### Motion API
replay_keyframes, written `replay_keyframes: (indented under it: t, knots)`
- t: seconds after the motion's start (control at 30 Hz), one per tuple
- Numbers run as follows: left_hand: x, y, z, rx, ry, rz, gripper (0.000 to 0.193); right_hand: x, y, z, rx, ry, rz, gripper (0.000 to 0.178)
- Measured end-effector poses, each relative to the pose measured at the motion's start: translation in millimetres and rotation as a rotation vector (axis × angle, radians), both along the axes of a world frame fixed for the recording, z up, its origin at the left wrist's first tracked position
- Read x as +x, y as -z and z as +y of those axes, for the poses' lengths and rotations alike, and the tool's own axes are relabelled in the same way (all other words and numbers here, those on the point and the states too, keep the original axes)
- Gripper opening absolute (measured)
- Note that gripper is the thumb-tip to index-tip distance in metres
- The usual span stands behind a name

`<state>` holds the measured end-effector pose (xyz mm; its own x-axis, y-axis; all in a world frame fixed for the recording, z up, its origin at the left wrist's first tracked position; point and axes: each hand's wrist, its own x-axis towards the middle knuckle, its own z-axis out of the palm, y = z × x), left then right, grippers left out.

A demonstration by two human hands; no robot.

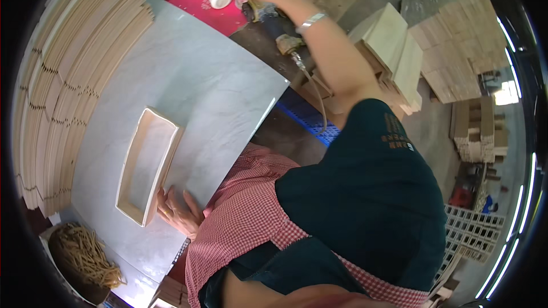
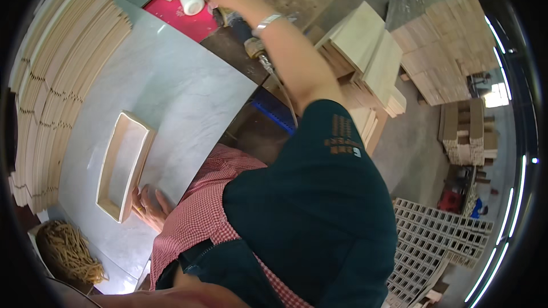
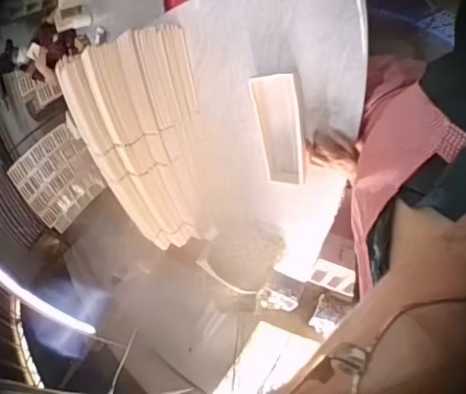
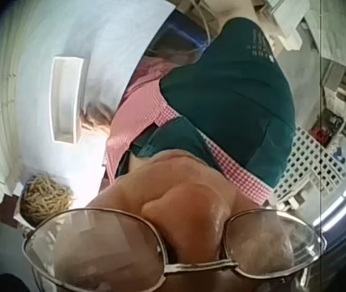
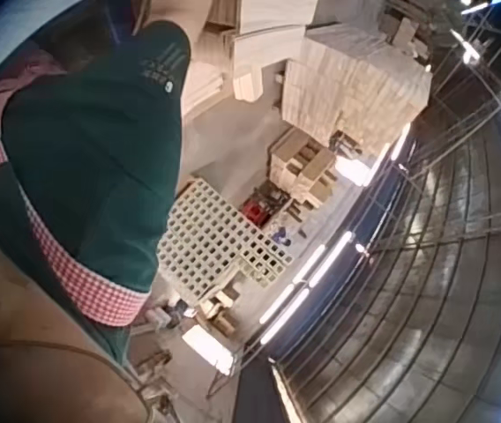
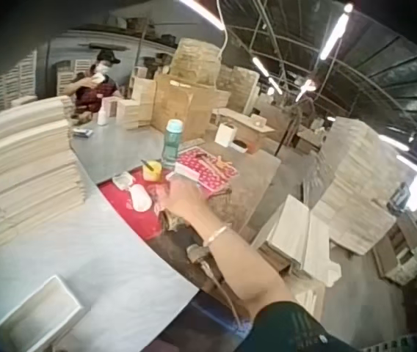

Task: Assembling small wooden rectangular boxes using wood glue and a pneumatic nail gun.

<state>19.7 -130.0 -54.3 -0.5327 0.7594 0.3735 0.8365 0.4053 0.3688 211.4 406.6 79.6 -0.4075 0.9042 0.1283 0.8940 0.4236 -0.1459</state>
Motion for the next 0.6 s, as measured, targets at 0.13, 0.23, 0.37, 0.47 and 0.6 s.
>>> replay_keyframes:
  t: [0.13, 0.23, 0.37, 0.47, 0.6]
  knots:
    - [2, 0, 0, 0.023, 0.025, 0.024, 0.030, 161, -66, -60, 0.086, 0.436, -0.219, 0.059]
    - [1, 1, 3, 0.003, 0.008, 0.073, 0.031, 288, -69, -70, 0.025, 0.647, -0.323, 0.080]
    - [3, 2, 2, -0.007, -0.019, 0.057, 0.032, 286, -81, -96, -0.155, 0.794, -0.336, 0.083]
    - [1, 1, -6, -0.008, -0.037, 0.053, 0.033, 277, -84, -110, -0.216, 0.802, -0.354, 0.085]
    - [3, 2, -1, 0.022, -0.049, 0.030, 0.035, 278, -81, -104, -0.210, 0.751, -0.391, 0.088]
